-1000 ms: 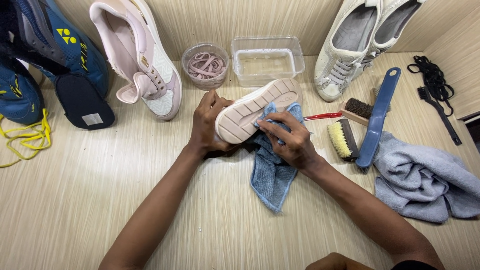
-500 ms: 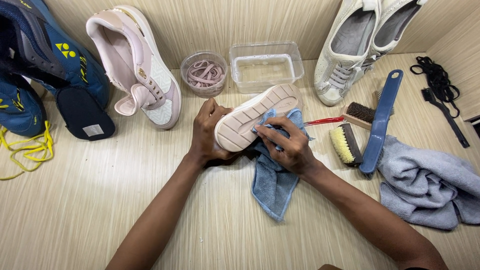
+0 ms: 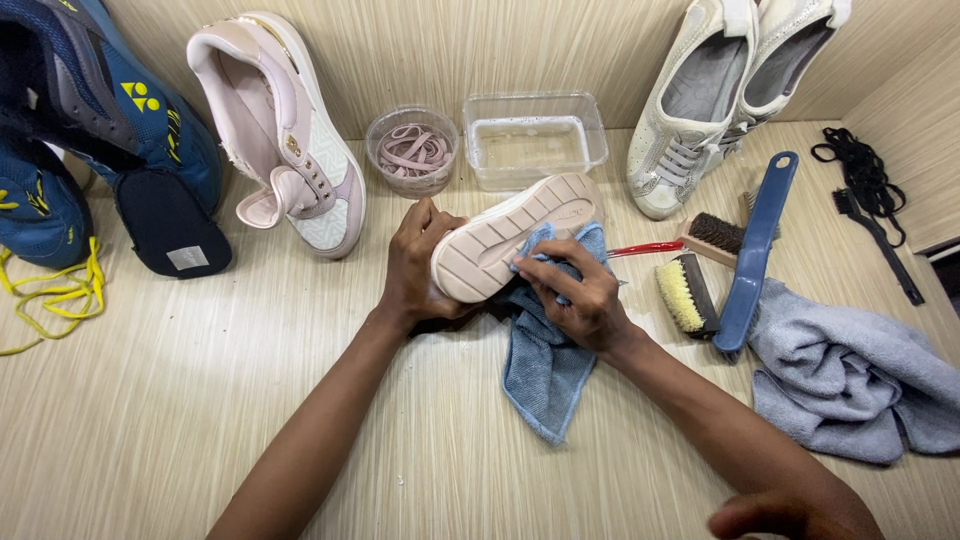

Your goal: The person scrubs the sole of a pink sneaker with a toothbrush and wipes it with a blue cloth. The person repeats the scrubbing and wiping cycle on the same shoe sole.

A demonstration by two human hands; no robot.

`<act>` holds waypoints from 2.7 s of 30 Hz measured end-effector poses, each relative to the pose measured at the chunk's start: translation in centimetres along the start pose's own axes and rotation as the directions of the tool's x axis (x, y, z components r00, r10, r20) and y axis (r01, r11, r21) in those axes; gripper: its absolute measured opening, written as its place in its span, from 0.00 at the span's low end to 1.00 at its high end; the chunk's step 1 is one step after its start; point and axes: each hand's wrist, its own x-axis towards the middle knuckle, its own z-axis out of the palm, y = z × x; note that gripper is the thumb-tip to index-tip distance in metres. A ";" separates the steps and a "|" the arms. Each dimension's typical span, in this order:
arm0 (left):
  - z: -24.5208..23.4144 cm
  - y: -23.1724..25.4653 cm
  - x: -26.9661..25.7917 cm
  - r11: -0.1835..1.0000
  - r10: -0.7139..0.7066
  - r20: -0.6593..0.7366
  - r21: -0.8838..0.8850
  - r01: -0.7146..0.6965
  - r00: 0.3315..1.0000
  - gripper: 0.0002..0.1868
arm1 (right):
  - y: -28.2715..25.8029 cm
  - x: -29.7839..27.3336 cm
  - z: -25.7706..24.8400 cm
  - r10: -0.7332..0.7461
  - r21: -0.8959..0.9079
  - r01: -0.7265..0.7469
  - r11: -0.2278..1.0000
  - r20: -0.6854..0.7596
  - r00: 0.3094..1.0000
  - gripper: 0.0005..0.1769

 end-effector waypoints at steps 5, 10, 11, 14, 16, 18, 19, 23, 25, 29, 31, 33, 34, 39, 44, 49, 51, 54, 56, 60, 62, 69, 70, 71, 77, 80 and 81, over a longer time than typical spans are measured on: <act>0.0 0.2 0.5 1.000 0.009 -0.007 -0.001 -0.009 1.000 0.42 | 0.2 -0.2 0.1 0.006 -0.004 -0.006 1.000 -0.011 1.000 0.06; 0.0 0.7 0.3 1.000 -0.009 -0.014 -0.017 0.009 1.000 0.40 | 0.7 -0.3 0.3 0.027 -0.029 -0.028 0.999 -0.036 0.999 0.06; 0.0 0.8 0.2 1.000 -0.014 -0.015 -0.016 0.014 1.000 0.39 | 0.7 -0.4 0.3 0.013 -0.067 -0.015 0.998 -0.036 0.999 0.07; -0.2 1.0 0.5 1.000 -0.011 -0.014 -0.011 0.011 1.000 0.39 | 0.1 -0.3 0.4 0.007 -0.060 -0.009 0.998 -0.035 0.999 0.07; -0.2 0.8 0.5 1.000 -0.004 -0.014 -0.006 0.004 1.000 0.39 | -0.2 -0.3 0.4 0.014 -0.014 -0.014 1.000 -0.034 0.999 0.06; -0.1 0.3 0.2 1.000 -0.010 -0.019 0.007 0.010 1.000 0.39 | -0.2 -0.3 0.2 -0.005 -0.027 0.005 1.000 -0.013 1.000 0.06; -0.1 0.5 0.2 1.000 -0.011 -0.019 0.008 0.011 1.000 0.39 | 0.2 -0.3 0.3 -0.005 -0.025 0.005 1.000 -0.013 1.000 0.06; -0.1 0.9 0.6 1.000 -0.010 -0.021 -0.008 0.009 1.000 0.39 | 0.8 0.1 0.2 -0.018 -0.085 0.015 0.996 -0.034 0.999 0.08; 0.0 0.5 0.2 1.000 -0.013 -0.021 -0.018 0.013 1.000 0.39 | -0.1 0.0 0.1 -0.018 -0.094 0.016 0.995 -0.019 1.000 0.08; -0.1 0.2 0.5 1.000 -0.014 -0.018 -0.011 0.014 1.000 0.38 | -1.1 0.1 0.0 -0.010 -0.022 0.011 1.000 0.045 0.999 0.09; -0.1 0.8 0.2 1.000 -0.023 -0.012 -0.022 0.023 1.000 0.37 | -0.7 -0.2 -0.3 0.006 -0.033 -0.005 0.999 0.052 0.999 0.08; -0.1 0.8 0.4 1.000 -0.015 -0.014 -0.010 0.015 1.000 0.37 | 0.6 -0.2 -0.4 -0.004 -0.100 0.006 0.995 0.011 1.000 0.08; -0.1 0.9 0.5 1.000 -0.016 -0.014 -0.009 0.016 1.000 0.37 | 0.8 -0.4 -0.3 -0.004 -0.098 0.005 0.995 0.010 1.000 0.08; -0.2 0.5 0.4 0.999 -0.026 -0.008 -0.027 0.026 1.000 0.39 | 0.8 -0.5 -0.2 -0.013 -0.065 0.013 0.998 0.005 1.000 0.07; -0.3 0.9 0.5 1.000 -0.017 -0.016 -0.023 0.016 1.000 0.39 | 0.4 -0.7 -0.4 -0.068 0.016 0.067 0.998 0.095 0.993 0.12; -0.2 1.2 0.5 0.999 -0.029 -0.015 -0.037 0.029 0.999 0.37 | 0.6 0.1 -0.2 -0.022 -0.054 0.022 0.998 0.002 1.000 0.10; -0.1 1.0 0.4 0.999 -0.029 -0.013 -0.020 0.028 0.999 0.38 | 0.9 -0.2 0.2 -0.016 -0.095 0.013 0.995 -0.027 0.999 0.08; -0.2 0.6 0.5 0.999 -0.019 -0.012 -0.029 0.018 1.000 0.39 | 0.7 -0.1 0.2 -0.024 -0.084 0.021 0.996 -0.029 0.999 0.08; -0.2 0.8 0.4 0.999 -0.023 -0.012 -0.029 0.023 1.000 0.38 | 0.5 0.0 0.1 -0.020 -0.080 0.019 0.997 -0.024 1.000 0.08; -0.2 0.8 0.5 0.999 -0.023 -0.012 -0.024 0.022 1.000 0.38 | 0.7 0.1 0.1 -0.016 -0.075 0.014 0.997 -0.024 1.000 0.08; -0.2 0.8 0.5 1.000 -0.022 -0.010 -0.017 0.022 1.000 0.38 | 0.8 0.0 0.0 -0.019 -0.071 0.017 0.997 -0.021 1.000 0.08; -0.2 0.7 0.3 1.000 -0.026 -0.020 -0.008 0.026 0.999 0.37 | -1.1 0.1 -0.1 -0.055 -0.048 0.057 0.997 0.058 0.997 0.10; -0.3 0.5 0.4 1.000 -0.018 -0.024 -0.003 0.018 1.000 0.37 | -0.9 0.1 -0.1 -0.063 -0.048 0.065 0.997 0.052 0.997 0.10; -0.3 0.3 0.4 1.000 -0.019 -0.014 0.000 0.019 1.000 0.38 | -0.6 0.1 -0.1 -0.066 -0.051 0.069 0.996 0.062 0.996 0.12; 0.0 1.1 0.3 0.998 -0.049 -0.022 -0.037 0.048 0.999 0.36 | 1.4 -0.6 -1.0 -0.025 -0.198 0.039 0.979 0.073 0.997 0.12; -0.1 1.0 0.4 0.999 -0.041 -0.031 -0.023 0.040 0.999 0.37 | 0.4 -0.6 -0.4 -0.015 -0.233 0.035 0.972 0.090 0.996 0.11; -0.1 0.9 0.4 0.999 -0.037 -0.035 -0.011 0.037 0.999 0.38 | -0.2 -0.3 -0.2 0.001 -0.208 0.019 0.978 0.099 0.995 0.10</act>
